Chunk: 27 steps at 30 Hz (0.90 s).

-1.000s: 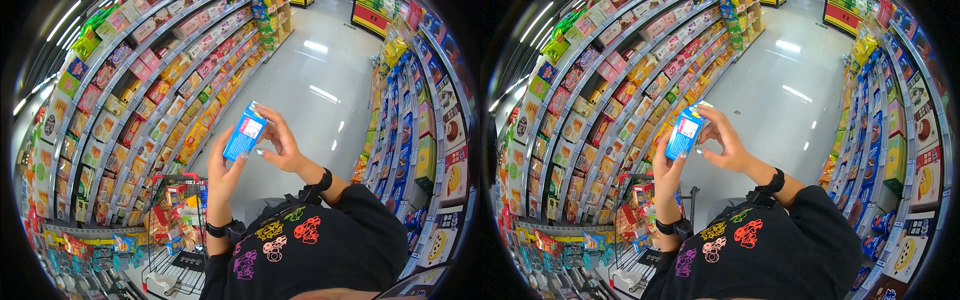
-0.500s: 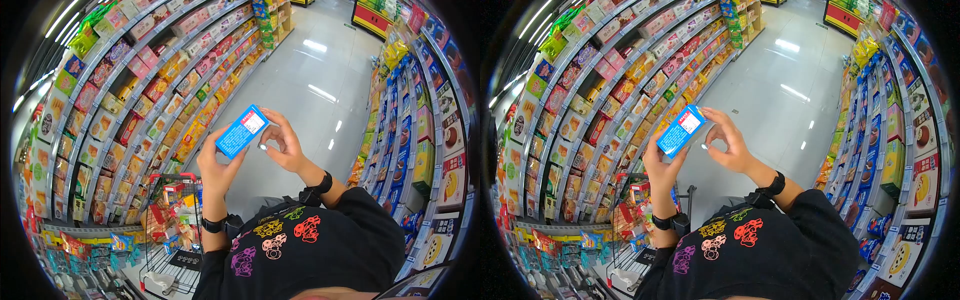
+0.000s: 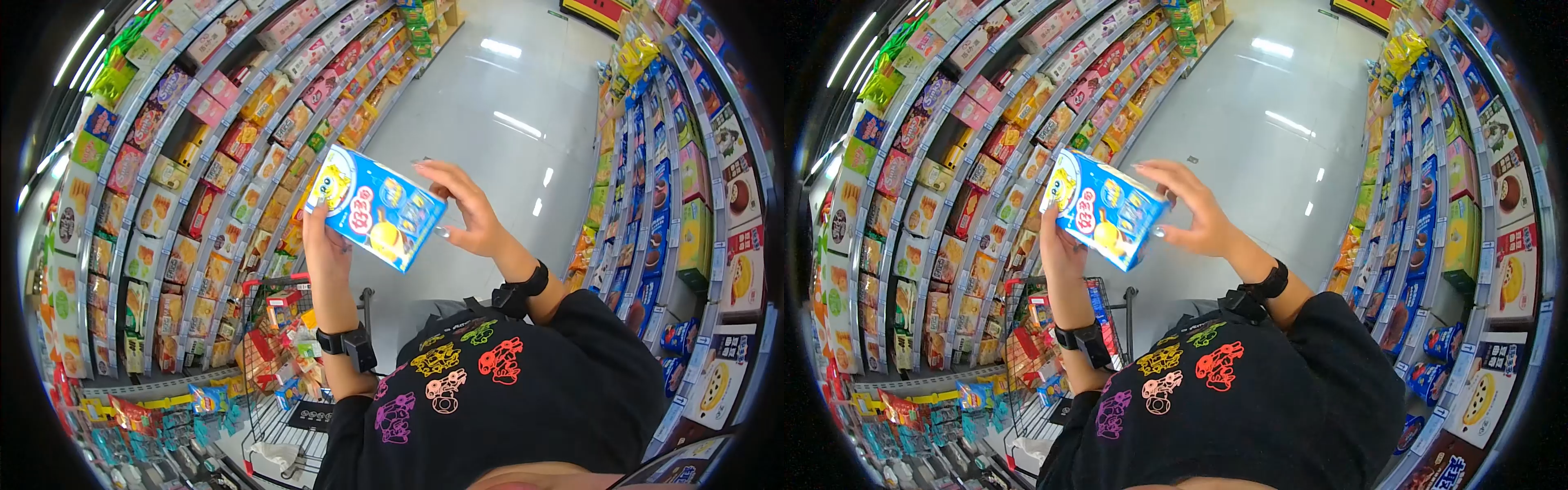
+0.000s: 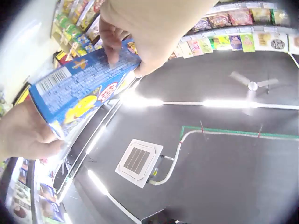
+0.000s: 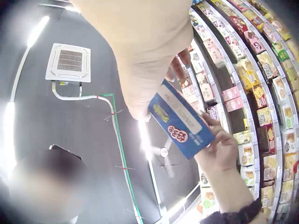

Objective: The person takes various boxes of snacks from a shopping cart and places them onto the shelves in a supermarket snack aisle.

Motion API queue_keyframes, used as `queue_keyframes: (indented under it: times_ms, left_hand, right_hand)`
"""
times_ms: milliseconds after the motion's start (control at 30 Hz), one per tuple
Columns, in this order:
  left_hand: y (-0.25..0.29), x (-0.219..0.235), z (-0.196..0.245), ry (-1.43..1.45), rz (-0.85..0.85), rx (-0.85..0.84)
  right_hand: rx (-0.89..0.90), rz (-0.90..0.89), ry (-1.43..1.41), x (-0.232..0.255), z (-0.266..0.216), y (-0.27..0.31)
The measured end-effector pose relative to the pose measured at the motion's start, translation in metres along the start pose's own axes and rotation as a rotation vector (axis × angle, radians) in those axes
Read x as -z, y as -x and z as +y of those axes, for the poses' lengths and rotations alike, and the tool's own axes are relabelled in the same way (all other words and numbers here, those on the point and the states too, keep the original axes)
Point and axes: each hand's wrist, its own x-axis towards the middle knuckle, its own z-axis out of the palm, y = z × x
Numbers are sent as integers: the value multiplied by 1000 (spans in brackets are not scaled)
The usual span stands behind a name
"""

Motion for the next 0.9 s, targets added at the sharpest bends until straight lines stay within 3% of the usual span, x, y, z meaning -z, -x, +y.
queue_keyframes:
  times_ms: [133,233,333,400,467,567,867,900]
  left_hand:
    - [-16,14,-23,31,-114,197]
    - [-18,9,-35,82,-202,347]
    - [-13,-5,-45,203,-163,452]
    - [-23,12,-58,350,-344,530]
    - [-21,8,-64,352,-343,527]
    - [-25,13,-67,451,-528,600]
    - [-29,3,-75,431,-503,656]
    - [-25,-5,-71,429,-427,653]
  right_hand:
    - [-20,-8,-209,-1,-10,2]
    - [-77,-104,-106,3,-17,2]
    - [-55,-78,-209,0,-17,4]
    - [-58,-69,-231,-1,-16,5]
    - [-62,-58,-237,-1,-16,6]
    - [-69,-41,-223,-1,-15,6]
    - [-44,65,-210,-4,-8,6]
    - [-39,71,-238,-6,-6,6]
